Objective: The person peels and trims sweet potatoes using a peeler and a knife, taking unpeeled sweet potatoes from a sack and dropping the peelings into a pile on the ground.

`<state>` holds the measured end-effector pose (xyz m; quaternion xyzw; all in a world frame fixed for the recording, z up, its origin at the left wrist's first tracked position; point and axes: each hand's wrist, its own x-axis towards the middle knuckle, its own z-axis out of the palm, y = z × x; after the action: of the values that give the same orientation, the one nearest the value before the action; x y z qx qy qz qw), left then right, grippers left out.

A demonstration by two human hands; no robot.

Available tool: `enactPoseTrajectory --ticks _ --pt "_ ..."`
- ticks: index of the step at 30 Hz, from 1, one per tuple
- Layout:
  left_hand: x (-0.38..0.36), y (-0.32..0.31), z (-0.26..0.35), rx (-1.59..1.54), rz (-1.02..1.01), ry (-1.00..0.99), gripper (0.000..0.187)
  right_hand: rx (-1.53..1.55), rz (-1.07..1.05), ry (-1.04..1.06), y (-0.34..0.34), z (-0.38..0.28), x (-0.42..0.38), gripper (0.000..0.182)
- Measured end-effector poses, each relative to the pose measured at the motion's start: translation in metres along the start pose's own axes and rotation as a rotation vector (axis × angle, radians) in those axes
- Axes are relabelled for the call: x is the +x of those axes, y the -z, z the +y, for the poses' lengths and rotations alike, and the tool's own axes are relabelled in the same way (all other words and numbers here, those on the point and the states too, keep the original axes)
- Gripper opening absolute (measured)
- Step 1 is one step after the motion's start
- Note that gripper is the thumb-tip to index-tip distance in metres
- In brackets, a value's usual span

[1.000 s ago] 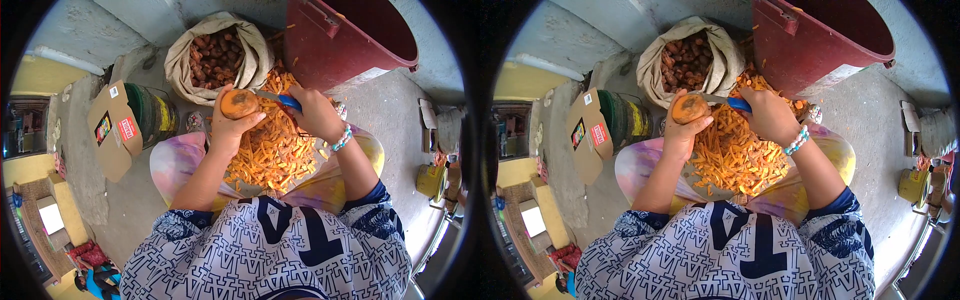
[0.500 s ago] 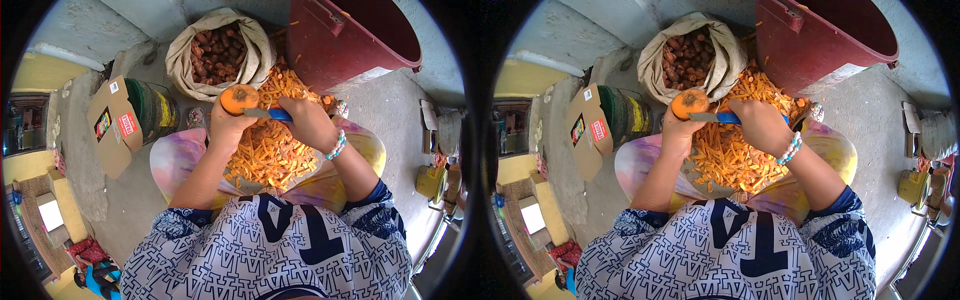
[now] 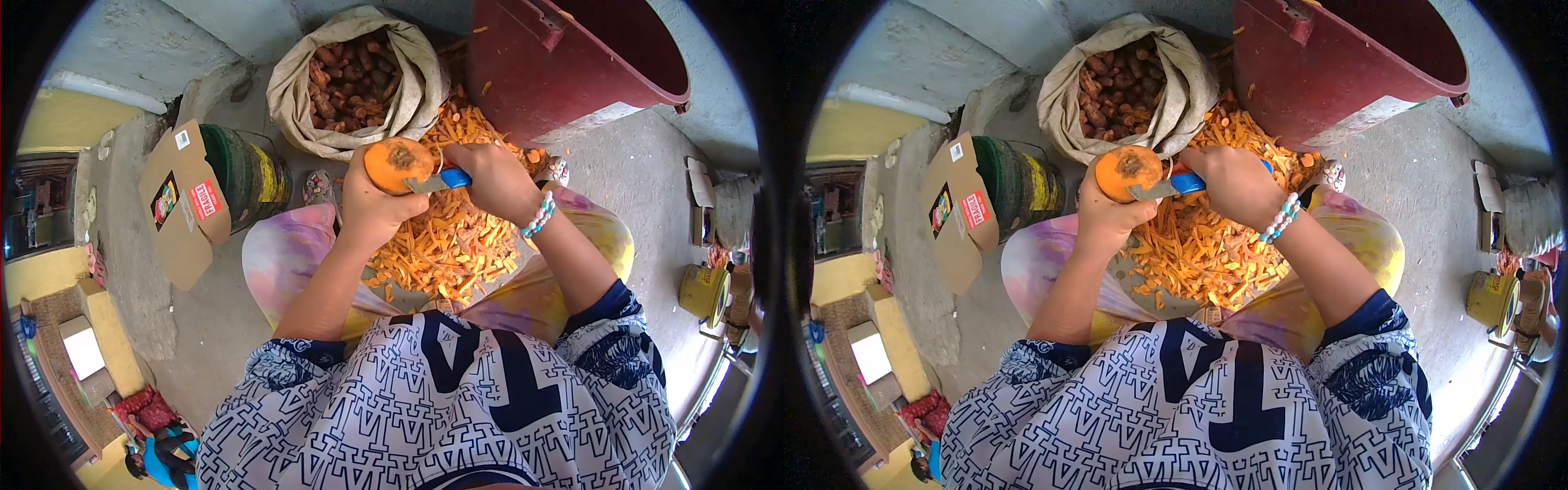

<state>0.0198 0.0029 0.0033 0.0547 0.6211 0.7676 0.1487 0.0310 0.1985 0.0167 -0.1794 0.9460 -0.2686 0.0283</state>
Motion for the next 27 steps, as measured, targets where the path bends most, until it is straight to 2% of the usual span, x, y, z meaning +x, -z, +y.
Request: enactPoseTrajectory --ticks 4,7,9,13,15,16,18,22,24,27 --pt "-0.003 -0.001 0.004 0.086 -0.028 0.018 0.059 -0.086 0.011 0.053 0.000 0.004 0.002 0.023" --pt "-0.003 -0.001 0.004 0.153 0.003 -0.081 0.059 0.027 -0.060 0.027 0.002 -0.002 0.004 0.024" --pt "-0.004 -0.006 0.012 0.450 0.123 -0.303 0.059 0.108 -0.095 -0.062 -0.005 -0.005 0.002 0.025" --pt "-0.005 -0.001 0.009 0.443 0.049 -0.202 0.061 0.046 -0.037 0.021 -0.005 0.005 0.007 0.025" --pt "-0.004 0.004 0.008 0.344 -0.078 -0.088 0.062 0.081 0.006 0.093 -0.002 0.007 0.010 0.023" --pt "-0.006 0.000 0.011 0.344 -0.080 -0.088 0.062 0.081 0.007 0.091 -0.003 0.007 0.009 0.023" --pt "-0.011 -0.009 0.020 0.610 0.025 -0.317 0.059 0.100 -0.016 -0.007 -0.007 0.005 0.010 0.029" --pt "-0.011 -0.006 0.016 0.524 -0.003 -0.300 0.062 0.131 0.040 0.059 -0.006 0.004 0.007 0.023" --pt "-0.009 0.000 0.014 0.329 -0.137 -0.126 0.064 0.068 0.071 0.070 0.000 0.005 0.007 0.023" --pt "-0.005 0.008 0.011 0.245 -0.123 -0.063 0.067 0.084 0.125 0.087 -0.008 0.007 0.006 0.024"
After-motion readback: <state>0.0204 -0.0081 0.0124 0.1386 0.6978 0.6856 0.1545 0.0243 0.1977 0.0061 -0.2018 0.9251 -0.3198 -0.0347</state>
